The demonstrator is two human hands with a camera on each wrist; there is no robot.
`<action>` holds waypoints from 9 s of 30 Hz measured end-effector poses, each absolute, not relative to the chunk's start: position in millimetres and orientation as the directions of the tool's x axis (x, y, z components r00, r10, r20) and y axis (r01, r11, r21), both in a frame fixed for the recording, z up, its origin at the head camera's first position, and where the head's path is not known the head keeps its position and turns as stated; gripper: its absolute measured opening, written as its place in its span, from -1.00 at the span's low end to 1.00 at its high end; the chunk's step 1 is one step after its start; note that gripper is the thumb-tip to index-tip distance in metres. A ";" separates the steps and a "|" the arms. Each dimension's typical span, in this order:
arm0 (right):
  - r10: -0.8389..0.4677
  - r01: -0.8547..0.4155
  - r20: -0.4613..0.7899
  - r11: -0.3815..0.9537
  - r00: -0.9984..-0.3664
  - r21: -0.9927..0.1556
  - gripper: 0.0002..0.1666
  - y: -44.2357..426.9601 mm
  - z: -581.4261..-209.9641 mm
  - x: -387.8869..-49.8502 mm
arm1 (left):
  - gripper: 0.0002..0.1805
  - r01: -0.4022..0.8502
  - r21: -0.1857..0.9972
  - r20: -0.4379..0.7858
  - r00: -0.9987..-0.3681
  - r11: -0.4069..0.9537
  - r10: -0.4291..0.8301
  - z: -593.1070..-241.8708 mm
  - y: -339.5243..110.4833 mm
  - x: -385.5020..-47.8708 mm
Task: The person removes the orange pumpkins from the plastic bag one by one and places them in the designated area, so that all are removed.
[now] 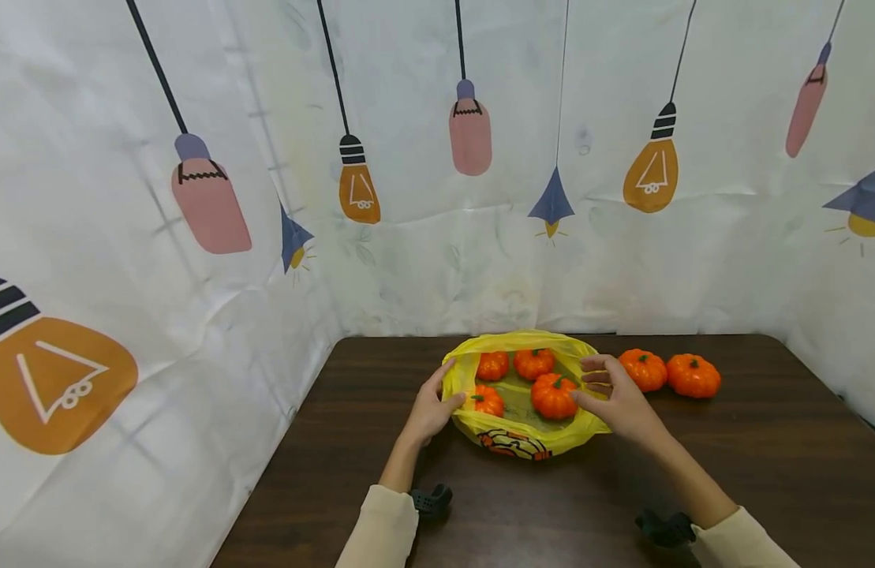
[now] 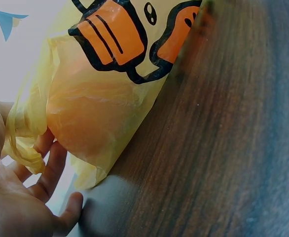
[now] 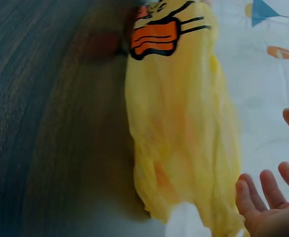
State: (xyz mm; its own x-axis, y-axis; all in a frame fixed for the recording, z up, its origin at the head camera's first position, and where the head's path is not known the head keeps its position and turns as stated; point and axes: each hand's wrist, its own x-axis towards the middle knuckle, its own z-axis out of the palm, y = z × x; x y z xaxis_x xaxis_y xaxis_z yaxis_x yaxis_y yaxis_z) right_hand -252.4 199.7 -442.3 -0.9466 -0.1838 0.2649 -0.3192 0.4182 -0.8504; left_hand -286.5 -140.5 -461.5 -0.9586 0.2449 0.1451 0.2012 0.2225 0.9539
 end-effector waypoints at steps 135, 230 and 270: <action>-0.114 -0.273 0.255 0.570 -0.960 -0.775 0.02 278.7 -417.7 -244.6 | -0.25 0.199 0.948 0.132 -0.955 0.247 0.264 -460.1 -141.1 -285.2; -0.193 -0.156 0.025 0.706 -0.981 -0.691 -0.01 351.0 -487.4 -258.6 | -0.26 0.196 0.951 0.136 -0.960 0.239 0.246 -462.7 -140.0 -286.2; -0.066 -0.352 0.387 0.573 -0.920 -0.740 -0.31 278.6 -412.4 -242.0 | -0.26 0.201 0.950 0.140 -0.958 0.238 0.251 -461.1 -140.6 -285.5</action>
State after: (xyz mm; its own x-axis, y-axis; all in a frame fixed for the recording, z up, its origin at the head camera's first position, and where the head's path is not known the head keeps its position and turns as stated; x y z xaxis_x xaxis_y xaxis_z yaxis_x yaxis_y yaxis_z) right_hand -242.0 278.6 -412.4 -0.9198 -0.0657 0.3868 -0.3520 0.5735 -0.7398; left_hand -285.5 -140.6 -461.1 -0.9578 0.2511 0.1397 0.2009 0.2379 0.9503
